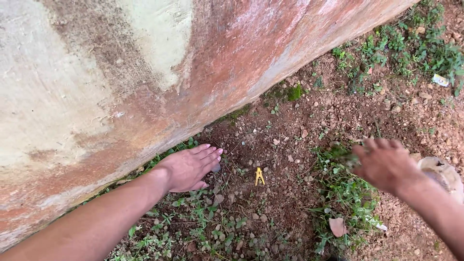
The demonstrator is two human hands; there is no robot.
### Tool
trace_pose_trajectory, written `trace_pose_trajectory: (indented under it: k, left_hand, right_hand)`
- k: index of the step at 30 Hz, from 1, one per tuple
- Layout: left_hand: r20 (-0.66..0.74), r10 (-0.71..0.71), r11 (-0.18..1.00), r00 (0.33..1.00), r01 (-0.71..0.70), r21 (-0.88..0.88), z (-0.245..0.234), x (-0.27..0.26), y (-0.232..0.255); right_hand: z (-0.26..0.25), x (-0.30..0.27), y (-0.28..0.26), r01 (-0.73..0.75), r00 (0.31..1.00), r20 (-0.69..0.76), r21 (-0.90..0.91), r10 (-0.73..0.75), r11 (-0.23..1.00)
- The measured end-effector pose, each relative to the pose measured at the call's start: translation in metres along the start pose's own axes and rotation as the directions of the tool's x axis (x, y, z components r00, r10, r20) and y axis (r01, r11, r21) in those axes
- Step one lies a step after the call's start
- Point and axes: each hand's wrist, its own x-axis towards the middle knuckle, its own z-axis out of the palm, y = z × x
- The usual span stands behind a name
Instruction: Pulling weeds and clearing debris from the ground next to a wall
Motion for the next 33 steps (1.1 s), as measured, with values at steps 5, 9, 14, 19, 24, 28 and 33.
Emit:
trace_pose_trajectory:
  k: [5,9,14,19,24,28,33]
  left_hand:
    - [0.011,0.009,1.000,1.000,-0.009,-0.012,0.002,-0.004,0.002]
    - [-0.062,0.026,0.999,0.998,-0.028,-0.029,0.011,0.001,0.008]
    - [-0.055,0.037,0.999,0.998,-0.038,-0.009,0.004,-0.003,0.009]
    - [-0.106,0.055,0.998,0.993,-0.055,0.006,0.002,-0.003,0.008]
    - [-0.067,0.023,0.989,0.997,-0.012,0.150,0.009,-0.005,0.002]
    - [-0.035,-0.008,0.984,0.999,0.014,0.175,0.020,-0.015,-0.003]
    - [0.022,-0.061,0.990,0.998,0.057,0.131,0.025,-0.028,-0.008]
  right_hand:
    - [-0.027,0.009,-0.104,0.289,0.956,-0.127,0.236,-0.266,0.928]
    - [-0.034,0.014,-0.191,0.550,0.834,-0.191,0.380,-0.518,0.744]
    - [-0.012,0.036,-0.241,0.566,0.824,-0.290,0.414,-0.487,0.712]
    - [0.002,0.048,-0.251,0.605,0.784,-0.382,0.300,-0.488,0.738]
    - [0.003,0.055,-0.212,0.555,0.831,-0.418,0.663,-0.366,0.503]
    - [-0.033,0.053,-0.147,0.359,0.933,-0.250,0.662,-0.257,0.658]
    - [-0.039,0.070,-0.138,0.284,0.918,-0.390,0.509,-0.077,0.813]
